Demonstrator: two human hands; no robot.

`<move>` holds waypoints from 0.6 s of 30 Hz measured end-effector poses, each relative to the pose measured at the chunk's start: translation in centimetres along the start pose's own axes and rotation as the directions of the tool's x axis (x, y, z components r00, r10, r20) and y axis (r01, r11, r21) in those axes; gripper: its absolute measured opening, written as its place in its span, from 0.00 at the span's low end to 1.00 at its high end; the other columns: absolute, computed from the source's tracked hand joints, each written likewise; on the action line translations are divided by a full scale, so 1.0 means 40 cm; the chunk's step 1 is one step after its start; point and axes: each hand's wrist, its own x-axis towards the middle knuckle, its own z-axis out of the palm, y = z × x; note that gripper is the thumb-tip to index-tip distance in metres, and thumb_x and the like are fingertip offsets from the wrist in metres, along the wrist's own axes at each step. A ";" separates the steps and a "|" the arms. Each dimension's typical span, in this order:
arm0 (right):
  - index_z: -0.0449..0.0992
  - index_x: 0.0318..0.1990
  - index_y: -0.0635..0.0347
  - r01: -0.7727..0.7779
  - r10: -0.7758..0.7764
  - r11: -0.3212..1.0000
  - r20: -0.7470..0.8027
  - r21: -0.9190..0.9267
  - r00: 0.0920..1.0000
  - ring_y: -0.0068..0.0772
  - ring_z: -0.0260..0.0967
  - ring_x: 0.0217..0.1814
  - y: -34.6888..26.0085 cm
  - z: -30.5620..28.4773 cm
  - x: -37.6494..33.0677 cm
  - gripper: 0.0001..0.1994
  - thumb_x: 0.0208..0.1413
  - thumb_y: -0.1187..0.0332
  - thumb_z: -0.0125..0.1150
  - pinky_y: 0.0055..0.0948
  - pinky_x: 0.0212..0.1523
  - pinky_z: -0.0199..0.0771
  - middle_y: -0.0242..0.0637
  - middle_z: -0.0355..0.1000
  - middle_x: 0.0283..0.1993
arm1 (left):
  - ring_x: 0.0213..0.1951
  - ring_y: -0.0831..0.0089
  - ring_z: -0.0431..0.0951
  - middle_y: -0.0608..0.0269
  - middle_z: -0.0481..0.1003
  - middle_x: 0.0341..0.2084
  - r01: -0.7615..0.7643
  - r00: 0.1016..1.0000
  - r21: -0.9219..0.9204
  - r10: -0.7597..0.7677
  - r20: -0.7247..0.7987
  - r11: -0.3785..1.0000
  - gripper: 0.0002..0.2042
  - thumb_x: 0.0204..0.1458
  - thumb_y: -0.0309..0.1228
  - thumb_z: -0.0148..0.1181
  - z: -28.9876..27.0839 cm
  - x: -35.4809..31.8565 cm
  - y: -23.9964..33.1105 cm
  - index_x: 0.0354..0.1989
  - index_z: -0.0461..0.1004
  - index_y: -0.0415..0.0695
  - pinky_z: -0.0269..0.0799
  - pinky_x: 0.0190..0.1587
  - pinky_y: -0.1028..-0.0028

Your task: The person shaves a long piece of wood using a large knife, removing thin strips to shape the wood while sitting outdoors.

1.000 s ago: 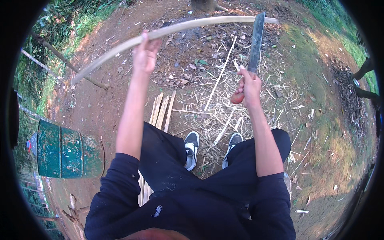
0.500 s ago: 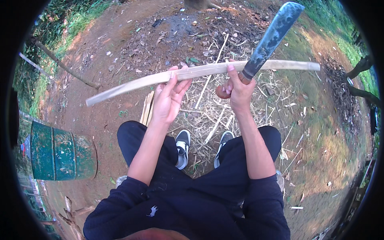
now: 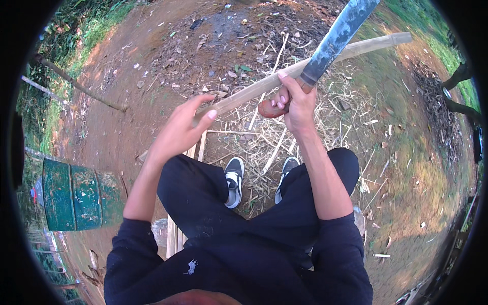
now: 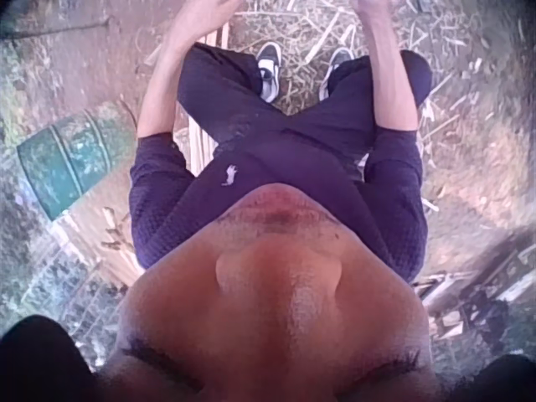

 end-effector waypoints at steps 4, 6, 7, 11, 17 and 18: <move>0.71 0.31 0.62 -0.013 0.013 1.000 0.016 0.010 1.000 0.23 0.57 0.12 -0.004 0.005 -0.005 0.09 0.59 0.70 0.64 0.28 0.18 0.64 0.27 0.59 0.13 | 0.28 0.61 0.80 0.54 0.78 0.25 0.291 0.911 -0.148 -0.226 0.344 0.945 0.15 0.65 0.37 0.54 0.035 0.022 -0.048 0.44 0.74 0.34 0.75 0.36 0.62; 0.72 0.30 0.62 -0.011 0.011 1.000 0.021 -0.005 1.000 0.22 0.58 0.12 -0.006 -0.003 -0.005 0.09 0.58 0.70 0.64 0.27 0.17 0.63 0.27 0.60 0.13 | 0.25 0.68 0.77 0.60 0.77 0.24 0.396 0.848 -0.258 -0.242 0.472 0.881 0.15 0.66 0.37 0.52 0.029 0.023 -0.055 0.42 0.73 0.35 0.74 0.32 0.65; 0.72 0.31 0.63 0.011 -0.010 0.999 0.018 -0.053 1.000 0.22 0.57 0.12 -0.008 -0.012 -0.006 0.08 0.59 0.70 0.62 0.27 0.18 0.63 0.27 0.59 0.13 | 0.23 0.72 0.76 0.64 0.76 0.23 0.466 0.805 -0.342 -0.230 0.547 0.816 0.15 0.67 0.38 0.50 0.032 0.020 -0.055 0.41 0.73 0.35 0.73 0.31 0.67; 0.73 0.30 0.64 0.055 -0.052 0.985 0.018 -0.165 0.998 0.20 0.58 0.12 -0.006 -0.039 0.009 0.09 0.59 0.69 0.62 0.25 0.16 0.62 0.27 0.60 0.13 | 0.26 0.76 0.76 0.69 0.77 0.26 0.525 0.679 -0.465 -0.020 0.734 0.713 0.14 0.69 0.36 0.48 0.038 0.018 -0.061 0.41 0.73 0.36 0.73 0.32 0.71; 0.73 0.29 0.64 0.021 -0.022 0.990 -0.008 -0.136 1.000 0.19 0.59 0.13 -0.009 -0.036 0.003 0.08 0.59 0.71 0.62 0.23 0.16 0.60 0.26 0.62 0.15 | 0.42 0.69 0.79 0.55 0.80 0.40 -0.175 0.982 -0.287 0.145 -0.121 0.942 0.10 0.65 0.30 0.52 -0.045 0.014 0.083 0.47 0.74 0.37 0.73 0.48 0.69; 0.73 0.28 0.64 0.002 -0.003 0.994 -0.011 -0.113 1.000 0.19 0.59 0.13 -0.007 -0.031 0.002 0.09 0.59 0.71 0.63 0.23 0.16 0.61 0.26 0.62 0.15 | 0.41 0.65 0.79 0.52 0.79 0.40 -0.288 0.936 -0.296 0.202 -0.287 0.911 0.11 0.64 0.30 0.49 -0.102 -0.012 0.111 0.48 0.72 0.37 0.73 0.50 0.66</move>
